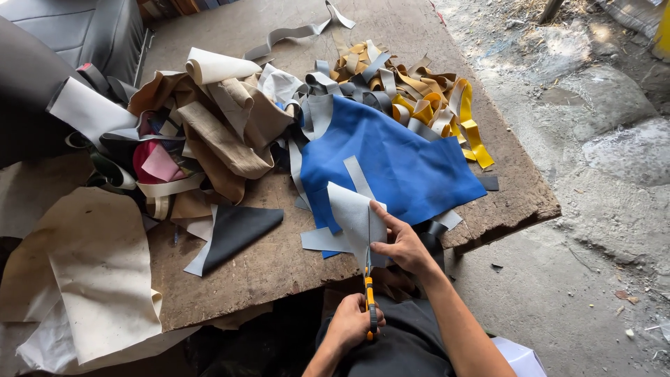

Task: Cutting and trimming various fabric and leather scraps using scissors at an upholstery workstation.

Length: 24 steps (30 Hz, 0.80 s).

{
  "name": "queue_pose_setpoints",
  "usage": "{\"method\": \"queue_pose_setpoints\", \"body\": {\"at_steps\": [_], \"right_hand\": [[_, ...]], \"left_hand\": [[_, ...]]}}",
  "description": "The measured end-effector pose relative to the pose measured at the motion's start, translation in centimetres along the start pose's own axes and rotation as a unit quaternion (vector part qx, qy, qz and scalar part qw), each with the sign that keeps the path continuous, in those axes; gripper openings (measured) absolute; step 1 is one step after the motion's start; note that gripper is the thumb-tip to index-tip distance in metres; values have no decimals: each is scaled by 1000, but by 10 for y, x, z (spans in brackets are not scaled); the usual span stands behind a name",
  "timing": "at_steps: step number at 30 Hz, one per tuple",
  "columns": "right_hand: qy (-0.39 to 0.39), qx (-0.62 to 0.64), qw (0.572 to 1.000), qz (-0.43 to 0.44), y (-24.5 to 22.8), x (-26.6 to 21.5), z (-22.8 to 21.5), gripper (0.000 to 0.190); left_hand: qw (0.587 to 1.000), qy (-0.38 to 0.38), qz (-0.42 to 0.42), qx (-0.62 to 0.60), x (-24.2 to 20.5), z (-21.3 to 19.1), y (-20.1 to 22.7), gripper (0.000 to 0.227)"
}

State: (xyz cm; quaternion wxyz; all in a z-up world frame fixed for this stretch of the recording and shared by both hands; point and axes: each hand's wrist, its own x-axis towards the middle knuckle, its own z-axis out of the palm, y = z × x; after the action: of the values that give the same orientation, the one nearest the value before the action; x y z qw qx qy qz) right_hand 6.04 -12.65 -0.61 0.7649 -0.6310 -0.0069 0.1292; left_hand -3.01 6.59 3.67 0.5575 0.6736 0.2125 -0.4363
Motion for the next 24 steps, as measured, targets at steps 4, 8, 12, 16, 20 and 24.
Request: {"method": "queue_pose_setpoints", "body": {"at_steps": [4, 8, 12, 16, 20, 24], "right_hand": [[12, 32, 999, 16, -3, 0, 2, 97], [115, 50, 992, -14, 4, 9, -5, 78], [60, 33, 998, -8, -11, 3, -2, 97], [-1, 17, 1000, -1, 3, 1, 0, 103], [-13, -43, 999, -16, 1, -1, 5, 98], [72, -26, 997, 19, -8, 2, 9, 80]], "left_hand": [[999, 11, -21, -23, 2, 3, -7, 13], [999, -16, -18, -40, 5, 7, -17, 9], [997, -19, 5, -74, 12, 9, -17, 11], [999, -9, 24, -31, 10, 4, -8, 20], [1000, -12, 5, -12, 9, 3, -10, 16], [1000, 5, -19, -12, -3, 3, -8, 9]]}}
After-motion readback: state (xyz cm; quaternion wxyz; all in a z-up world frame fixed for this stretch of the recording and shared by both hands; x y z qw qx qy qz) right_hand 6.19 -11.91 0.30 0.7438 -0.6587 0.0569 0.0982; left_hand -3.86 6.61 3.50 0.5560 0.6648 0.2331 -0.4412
